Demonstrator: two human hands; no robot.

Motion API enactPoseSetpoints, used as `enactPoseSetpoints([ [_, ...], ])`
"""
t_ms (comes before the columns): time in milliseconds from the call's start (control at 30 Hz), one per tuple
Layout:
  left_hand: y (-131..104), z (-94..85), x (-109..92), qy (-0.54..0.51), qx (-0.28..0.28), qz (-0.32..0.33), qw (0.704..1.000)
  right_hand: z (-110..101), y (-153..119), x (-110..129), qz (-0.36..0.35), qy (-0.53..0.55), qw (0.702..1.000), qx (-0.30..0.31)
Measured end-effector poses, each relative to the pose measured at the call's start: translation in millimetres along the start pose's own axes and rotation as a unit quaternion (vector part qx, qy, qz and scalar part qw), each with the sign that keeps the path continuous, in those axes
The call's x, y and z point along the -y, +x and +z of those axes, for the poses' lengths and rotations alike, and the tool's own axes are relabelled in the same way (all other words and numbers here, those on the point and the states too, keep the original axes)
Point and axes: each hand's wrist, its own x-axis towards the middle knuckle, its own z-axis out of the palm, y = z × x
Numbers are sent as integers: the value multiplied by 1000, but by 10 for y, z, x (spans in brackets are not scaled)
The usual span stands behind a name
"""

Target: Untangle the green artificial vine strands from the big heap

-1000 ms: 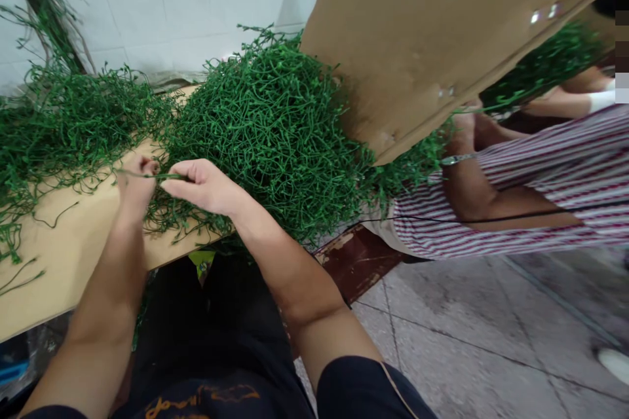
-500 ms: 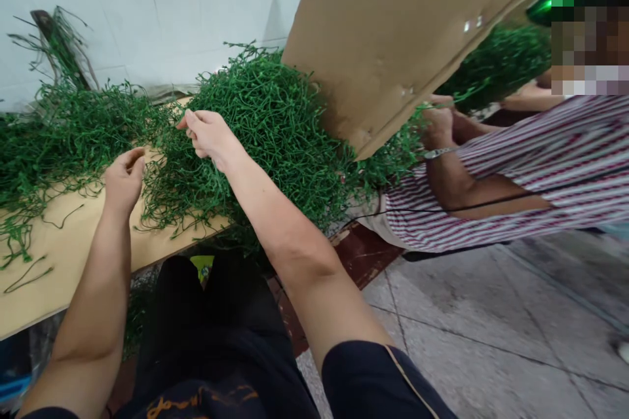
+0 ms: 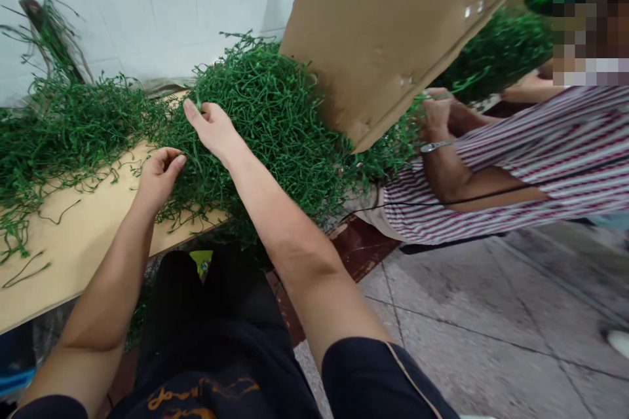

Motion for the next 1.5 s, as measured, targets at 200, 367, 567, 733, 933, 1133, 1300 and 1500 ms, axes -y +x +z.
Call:
enactPoseSetpoints([
  [200,87,13,-3,-35,-13,-9,999,95,-359,-125,-38,-120,987,96],
  [367,102,-43,10,-8,39,12,999,70,-425,-100,-87,-186,975,86],
  [567,72,-229,-96,264,49,50,962,-22,-371,-161,-69,-204,971,105],
  [733,57,-318,-203,363,60,116,922,-31,-304,-215,-138,-192,970,50],
  [933,-31,-312,-282,346,97,69,931,-5,-143,-273,-183,-186,965,-31],
  [1133,-137,-263,-310,303,118,45,945,9,-36,-226,-182,-166,969,-1],
  [1300,-161,-234,-307,302,106,32,947,69,13,-183,-168,-186,968,33],
  [1500,-314,-225,-336,264,42,-2,964,140,284,-275,-202,-230,951,-38],
])
